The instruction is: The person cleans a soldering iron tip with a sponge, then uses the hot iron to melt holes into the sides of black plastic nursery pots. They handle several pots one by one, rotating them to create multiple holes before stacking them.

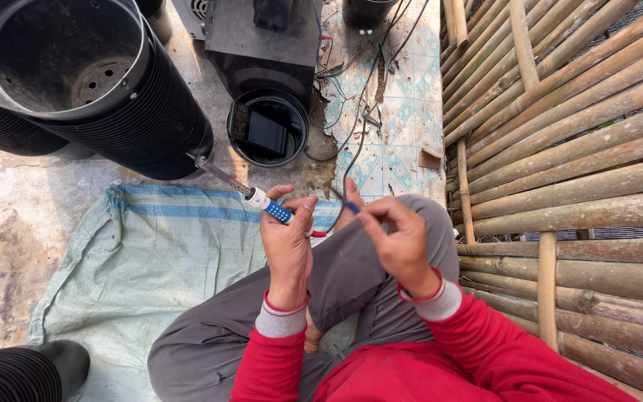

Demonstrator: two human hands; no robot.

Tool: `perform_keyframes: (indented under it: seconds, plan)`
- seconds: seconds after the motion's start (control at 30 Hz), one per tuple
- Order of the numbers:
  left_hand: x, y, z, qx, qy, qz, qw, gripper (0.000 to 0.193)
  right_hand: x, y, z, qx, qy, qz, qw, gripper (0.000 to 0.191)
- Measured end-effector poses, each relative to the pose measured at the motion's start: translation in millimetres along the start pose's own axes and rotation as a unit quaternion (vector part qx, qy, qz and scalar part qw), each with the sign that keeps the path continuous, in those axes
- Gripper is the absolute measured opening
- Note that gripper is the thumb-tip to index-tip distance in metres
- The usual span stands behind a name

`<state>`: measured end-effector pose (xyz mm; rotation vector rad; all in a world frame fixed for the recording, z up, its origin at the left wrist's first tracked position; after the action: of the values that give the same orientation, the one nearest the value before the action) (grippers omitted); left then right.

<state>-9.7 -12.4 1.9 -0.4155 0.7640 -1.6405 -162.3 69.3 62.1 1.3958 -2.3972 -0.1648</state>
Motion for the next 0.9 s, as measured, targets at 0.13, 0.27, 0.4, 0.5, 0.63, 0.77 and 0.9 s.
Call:
perform_keyframes:
  seconds: [0.13, 0.27, 0.4, 0.5, 0.63, 0.77, 0.9]
  plan:
    - [3.5, 9.6, -18.6, 0.003, -0.021, -0.015, 1.0, 0.032, 71.2, -2.6, -4.4, -0.049, 0.085, 0.037, 0.995, 0.01]
    - [0.4, 5.4, -46.4, -0.029, 0.031, -0.004, 0.999, 0.024, 161.7, -46.8, -14.4, -0.121, 0.164, 0.009, 0.979, 0.009]
    - [-5.9, -3.7, -61.2, 0.022, 0.031, -0.025, 0.999, 0.034, 214.7, -97.6, -35.0, -0.202, 0.291, -0.004, 0.935, 0.007]
    - [-10.6, -6.0, -60.3, 0.031, 0.051, -0.04, 0.997, 0.037, 237.8, -117.5, -43.2, -0.262, 0.272, -0.004, 0.926, 0.008]
    - [-13.0, -8.8, -52.3, 0.053, 0.067, -0.058, 0.995, 0.04, 247.8, -123.2, -40.0, -0.315, 0.287, 0.01, 0.905, 0.019]
    - [-12.8, -12.1, -38.7, 0.059, 0.068, -0.052, 0.995, 0.046, 218.0, -88.6, -32.7, -0.238, 0.317, -0.001, 0.918, 0.021]
    - [-9.3, -15.2, -17.5, 0.06, 0.049, -0.056, 0.995, 0.055, 95.5, -16.6, -25.6, -0.137, 0.257, 0.011, 0.957, 0.01]
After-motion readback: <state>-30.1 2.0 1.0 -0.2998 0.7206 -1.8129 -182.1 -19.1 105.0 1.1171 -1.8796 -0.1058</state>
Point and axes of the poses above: each hand's wrist, its own x-axis towards the middle knuckle, its own y-axis out of the back of the hand, z = x × y, the point moved 1 cm from there along x, towards the middle knuckle, and after that the axes turned 2 degrees about x, right-handed, at the moved point
